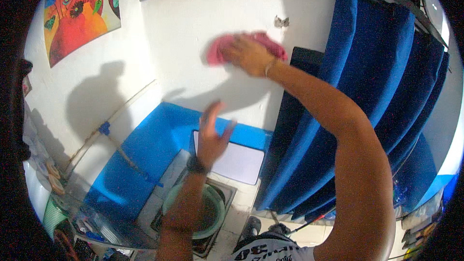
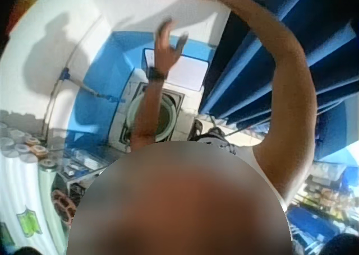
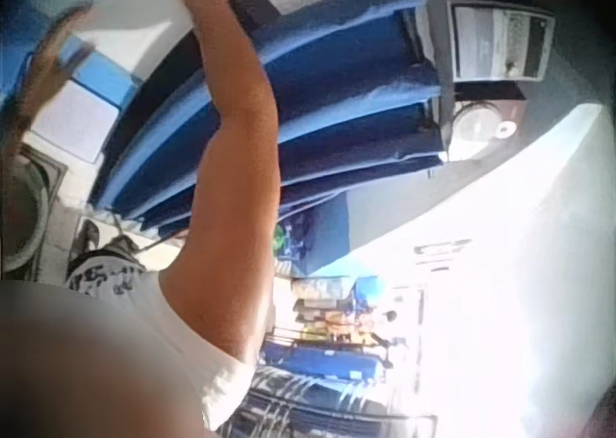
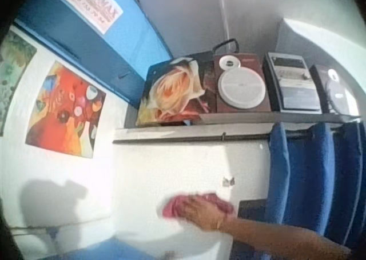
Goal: The person wipes a white wall and a metal pipe with a pink cloth. They then rinse the cloth in a basin under a running tap and continue wiping the wall and pipe. The person repeats the rinsing and wiping process several times.
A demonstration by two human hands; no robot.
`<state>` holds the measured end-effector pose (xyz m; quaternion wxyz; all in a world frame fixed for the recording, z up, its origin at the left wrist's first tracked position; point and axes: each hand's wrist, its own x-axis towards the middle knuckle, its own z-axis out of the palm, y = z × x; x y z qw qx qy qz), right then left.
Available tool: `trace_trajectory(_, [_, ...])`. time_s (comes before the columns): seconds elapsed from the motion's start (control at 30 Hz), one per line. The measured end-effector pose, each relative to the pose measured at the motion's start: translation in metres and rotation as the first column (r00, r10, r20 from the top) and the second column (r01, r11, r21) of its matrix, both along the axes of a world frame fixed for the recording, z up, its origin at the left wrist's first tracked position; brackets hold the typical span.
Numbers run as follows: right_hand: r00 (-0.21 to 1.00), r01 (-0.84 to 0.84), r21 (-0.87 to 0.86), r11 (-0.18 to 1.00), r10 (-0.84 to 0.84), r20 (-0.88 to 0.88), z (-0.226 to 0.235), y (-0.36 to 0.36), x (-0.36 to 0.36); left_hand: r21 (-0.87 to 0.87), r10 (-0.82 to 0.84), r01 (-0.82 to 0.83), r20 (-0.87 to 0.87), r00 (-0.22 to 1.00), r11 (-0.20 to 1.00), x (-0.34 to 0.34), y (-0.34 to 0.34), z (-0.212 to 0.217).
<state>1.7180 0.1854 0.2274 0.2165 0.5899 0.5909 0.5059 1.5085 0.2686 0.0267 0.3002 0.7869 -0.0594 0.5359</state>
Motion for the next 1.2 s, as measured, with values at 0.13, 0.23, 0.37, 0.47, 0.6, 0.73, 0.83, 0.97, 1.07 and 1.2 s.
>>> trace_trajectory(0.13, [0.997, 0.066, 0.094, 0.993, -0.061, -0.054, 0.010, -0.055, -0.008, 0.254, 0.143, -0.199, 0.222, 0.964, 0.946, 0.080, 0.039, 0.147])
trace_trajectory(0.23, [0.994, 0.098, 0.555, 0.826, -0.105, -0.020, 0.050, -0.108, 0.002, 0.355, 0.395, -0.418, 0.140, 0.908, 0.836, 0.124, 0.080, 0.221])
trace_trajectory(0.37, [0.972, 0.235, 0.635, 0.736, -0.171, -0.162, 0.069, -0.135, 0.012, 0.196, 0.470, -0.444, -0.116, 0.875, 0.874, 0.167, 0.097, 0.225])
trace_trajectory(0.47, [0.961, 0.272, 0.473, 0.838, -0.258, -0.096, 0.075, -0.118, 0.012, 0.163, 0.443, -0.424, -0.108, 0.890, 0.891, 0.182, 0.103, 0.213])
trace_trajectory(0.6, [0.996, 0.078, 0.319, 0.945, -0.090, 0.025, 0.103, -0.055, 0.006, 0.143, 0.475, -0.475, 0.038, 0.879, 0.868, 0.188, 0.106, 0.205])
trace_trajectory(0.73, [0.993, 0.071, 0.302, 0.951, -0.095, 0.064, 0.125, 0.022, 0.002, 0.153, 0.516, -0.514, 0.028, 0.856, 0.844, 0.191, 0.107, 0.205])
trace_trajectory(0.83, [1.000, 0.000, 0.314, 0.949, -0.008, 0.026, 0.123, 0.044, 0.005, 0.170, 0.563, -0.563, 0.050, 0.825, 0.809, 0.193, 0.109, 0.203])
trace_trajectory(0.97, [0.996, -0.030, 0.476, 0.879, 0.068, -0.062, 0.109, 0.000, 0.012, 0.159, 0.522, -0.533, 0.109, 0.846, 0.831, 0.196, 0.114, 0.200])
trace_trajectory(1.07, [0.963, -0.016, 0.639, 0.769, 0.184, -0.196, 0.091, -0.079, 0.021, 0.178, 0.554, -0.562, 0.092, 0.827, 0.808, 0.198, 0.118, 0.197])
trace_trajectory(1.2, [0.980, 0.141, 0.765, 0.628, 0.018, -0.196, 0.060, -0.173, 0.031, 0.170, 0.555, -0.562, 0.093, 0.827, 0.809, 0.200, 0.119, 0.198])
